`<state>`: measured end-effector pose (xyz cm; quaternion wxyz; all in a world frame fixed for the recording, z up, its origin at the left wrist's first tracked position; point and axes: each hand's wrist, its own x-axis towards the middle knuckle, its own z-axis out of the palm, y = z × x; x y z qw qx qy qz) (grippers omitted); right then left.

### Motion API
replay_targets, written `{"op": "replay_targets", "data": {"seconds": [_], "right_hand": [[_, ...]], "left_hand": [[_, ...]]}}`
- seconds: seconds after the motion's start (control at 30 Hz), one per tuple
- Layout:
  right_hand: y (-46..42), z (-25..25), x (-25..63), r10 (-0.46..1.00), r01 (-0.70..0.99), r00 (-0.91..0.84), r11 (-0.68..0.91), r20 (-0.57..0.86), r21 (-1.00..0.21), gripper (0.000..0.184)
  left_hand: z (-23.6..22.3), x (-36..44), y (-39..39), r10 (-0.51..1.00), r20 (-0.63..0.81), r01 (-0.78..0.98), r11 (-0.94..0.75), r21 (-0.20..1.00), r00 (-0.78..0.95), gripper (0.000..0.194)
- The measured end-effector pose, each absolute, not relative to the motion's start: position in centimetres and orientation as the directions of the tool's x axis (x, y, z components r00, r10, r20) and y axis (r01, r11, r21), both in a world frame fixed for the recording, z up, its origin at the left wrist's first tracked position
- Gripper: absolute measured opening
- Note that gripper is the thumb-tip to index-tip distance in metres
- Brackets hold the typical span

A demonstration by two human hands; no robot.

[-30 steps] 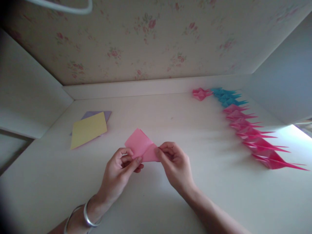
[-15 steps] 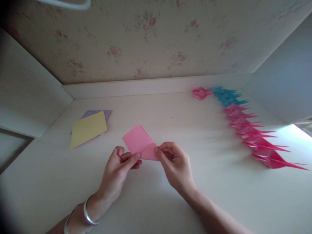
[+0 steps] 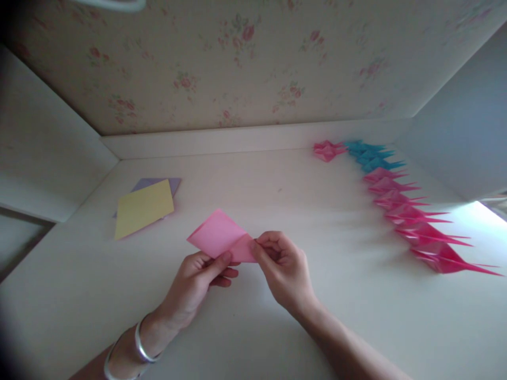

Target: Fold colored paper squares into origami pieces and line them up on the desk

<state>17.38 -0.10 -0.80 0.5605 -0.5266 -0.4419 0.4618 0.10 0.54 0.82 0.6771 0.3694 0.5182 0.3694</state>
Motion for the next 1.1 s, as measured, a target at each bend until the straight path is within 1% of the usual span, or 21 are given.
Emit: {"op": "replay_targets", "data": {"seconds": [0.13,0.2,0.27,0.33,0.43,0.5,0.6,0.8,0.93,1.1], "right_hand": [[-0.2,-0.8,17.4,0.987,-0.068,0.161,0.007,-0.004,-0.998,0.01],[-0.1,-0.8,17.3,0.99,-0.103,0.139,-0.011,-0.025,-0.995,0.013],[0.0,-0.6,17.3,0.994,-0.167,0.09,-0.043,-0.059,-0.985,0.018],[0.0,-0.4,17.2,0.995,-0.209,0.004,-0.094,-0.097,-0.973,0.027],[-0.1,0.0,16.9,0.986,-0.164,-0.086,-0.153,-0.14,-0.975,0.039],[-0.2,0.0,16.8,0.986,-0.126,-0.081,-0.158,-0.149,-0.979,0.043],[-0.3,0.0,16.7,0.987,-0.115,-0.069,-0.155,-0.148,-0.981,0.047],[-0.1,0.1,16.8,0.98,-0.156,-0.096,-0.187,-0.173,-0.97,0.049],[0.1,0.1,17.0,0.975,-0.202,-0.088,-0.219,-0.205,-0.955,0.052],[0.3,0.2,17.3,0.968,-0.214,-0.1,-0.247,-0.23,-0.945,0.052]], "left_hand": [[0.6,-0.1,0.4,0.916,-0.365,-0.041,0.376,0.926,0.163,0.029],[0.5,-0.2,0.2,0.93,-0.338,-0.002,0.341,0.94,0.143,0.03],[0.6,-0.2,0.1,0.94,-0.317,0.025,0.316,0.948,0.129,0.03],[0.7,-0.2,0.0,0.946,-0.291,0.049,0.287,0.957,0.14,0.028],[1.0,-0.2,-0.1,0.958,-0.239,0.082,0.228,0.97,0.162,0.024],[1.1,-0.2,-0.3,0.965,-0.203,0.098,0.188,0.977,0.168,0.021],[1.3,-0.2,-0.4,0.97,-0.169,0.111,0.151,0.982,0.173,0.018],[1.1,-0.3,-0.2,0.964,-0.213,0.101,0.198,0.975,0.158,0.021],[0.6,-0.3,0.1,0.951,-0.266,0.047,0.261,0.964,0.158,0.025],[0.2,-0.4,0.3,0.947,-0.304,-0.019,0.307,0.951,0.105,0.026]]}}
